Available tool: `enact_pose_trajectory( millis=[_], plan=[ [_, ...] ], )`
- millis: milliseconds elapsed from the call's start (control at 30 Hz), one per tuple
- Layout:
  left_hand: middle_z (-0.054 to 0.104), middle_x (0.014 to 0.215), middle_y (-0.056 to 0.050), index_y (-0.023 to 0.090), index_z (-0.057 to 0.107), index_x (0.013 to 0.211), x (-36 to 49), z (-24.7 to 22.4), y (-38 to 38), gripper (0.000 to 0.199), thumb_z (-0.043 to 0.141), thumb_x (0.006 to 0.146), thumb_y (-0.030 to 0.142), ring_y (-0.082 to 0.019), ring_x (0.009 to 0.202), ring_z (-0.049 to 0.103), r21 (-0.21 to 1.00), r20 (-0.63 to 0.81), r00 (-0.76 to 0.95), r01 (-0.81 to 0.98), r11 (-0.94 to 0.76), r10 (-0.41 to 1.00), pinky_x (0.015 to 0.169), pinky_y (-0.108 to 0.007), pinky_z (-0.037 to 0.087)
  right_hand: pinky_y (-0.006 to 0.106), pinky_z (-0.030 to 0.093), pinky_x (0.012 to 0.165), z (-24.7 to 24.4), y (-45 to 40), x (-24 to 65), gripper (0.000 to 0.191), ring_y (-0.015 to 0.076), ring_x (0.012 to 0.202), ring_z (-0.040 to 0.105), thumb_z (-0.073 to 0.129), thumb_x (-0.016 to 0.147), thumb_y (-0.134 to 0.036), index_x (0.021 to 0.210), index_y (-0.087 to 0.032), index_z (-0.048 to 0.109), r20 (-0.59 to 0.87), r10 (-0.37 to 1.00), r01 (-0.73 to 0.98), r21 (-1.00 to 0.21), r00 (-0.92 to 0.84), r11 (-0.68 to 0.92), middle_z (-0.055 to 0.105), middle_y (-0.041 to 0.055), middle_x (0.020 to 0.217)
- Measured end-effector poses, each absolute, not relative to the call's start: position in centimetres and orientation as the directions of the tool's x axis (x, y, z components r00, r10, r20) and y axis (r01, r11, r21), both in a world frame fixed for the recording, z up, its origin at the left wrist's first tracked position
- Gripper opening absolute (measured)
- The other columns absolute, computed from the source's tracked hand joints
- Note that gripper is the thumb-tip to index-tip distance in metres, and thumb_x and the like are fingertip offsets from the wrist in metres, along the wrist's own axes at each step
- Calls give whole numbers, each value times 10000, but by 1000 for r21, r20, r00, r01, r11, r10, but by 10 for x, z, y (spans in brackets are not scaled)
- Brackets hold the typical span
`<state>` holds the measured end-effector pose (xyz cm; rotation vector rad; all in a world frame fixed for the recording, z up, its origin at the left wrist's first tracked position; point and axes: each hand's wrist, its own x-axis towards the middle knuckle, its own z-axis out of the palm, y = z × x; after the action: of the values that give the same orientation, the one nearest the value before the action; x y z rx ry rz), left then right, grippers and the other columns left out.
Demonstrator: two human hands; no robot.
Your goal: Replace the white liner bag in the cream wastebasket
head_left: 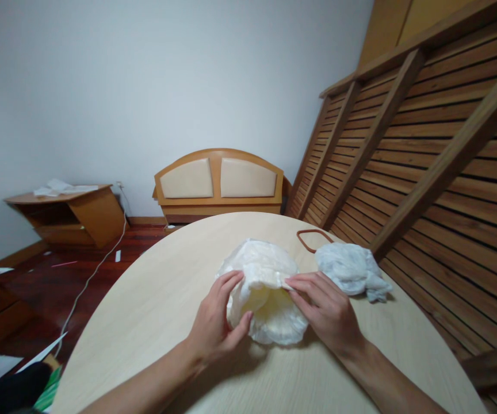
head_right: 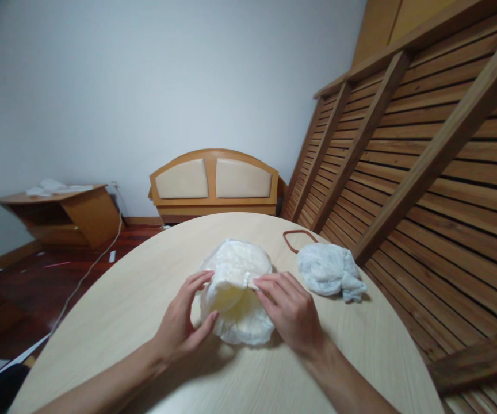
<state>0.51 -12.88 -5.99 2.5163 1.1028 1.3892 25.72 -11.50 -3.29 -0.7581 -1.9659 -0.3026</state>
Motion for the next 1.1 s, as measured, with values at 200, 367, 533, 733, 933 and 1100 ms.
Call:
enact_pose_trajectory(
  millis=[200,367,533,733,933,1100],
  plan=[
    [659,1055,-71,212,519,1174,8,-61,-123,269,583,913,186,-183,930,650,471,740,167,563,-679,651,809,-313,562,327,553,777,-35,-116,255,162,188,858,680,616,929,-96,1036,-204,672,855,395,630,-106,-337,769,723,43,919],
    [674,960,-50,194,575,1063,8,-64,-116,161,539,912,151,-169,868,652,523,696,161,554,-648,700,789,-299,549,338,555,811,-35,-115,258,217,197,903,687,603,940,-114,1128,-210,650,862,425,655,-156,-275,740,730,49,976],
    [672,893,-26,192,607,969,9,-61,-114,114,539,899,135,-144,806,652,590,672,139,494,-639,727,714,-252,554,345,560,812,-38,-112,259,233,200,913,678,590,935,-111,1140,-212,631,858,456,673,-193,-237,714,715,52,988],
    [630,824,-13,189,626,871,11,-53,-117,94,574,874,111,-124,739,630,571,699,142,478,-667,701,622,-198,546,436,525,884,-29,-122,250,378,272,1048,632,655,884,-165,1258,-167,598,881,375,760,-27,-289,649,677,131,1146],
    [586,744,-5,179,657,912,14,-50,-123,93,614,869,108,-119,640,580,359,785,272,531,-767,556,581,-205,489,444,443,980,-21,-143,236,376,270,1179,578,686,897,-145,1262,-226,646,848,249,706,190,-469,683,686,97,1246],
    [613,772,-20,178,657,967,17,-51,-125,152,613,857,82,-124,656,599,293,813,305,522,-801,497,582,-202,489,421,413,960,-21,-139,239,257,251,1141,592,580,976,-144,1204,-209,679,816,297,693,165,-496,701,734,58,1160]
  ],
)
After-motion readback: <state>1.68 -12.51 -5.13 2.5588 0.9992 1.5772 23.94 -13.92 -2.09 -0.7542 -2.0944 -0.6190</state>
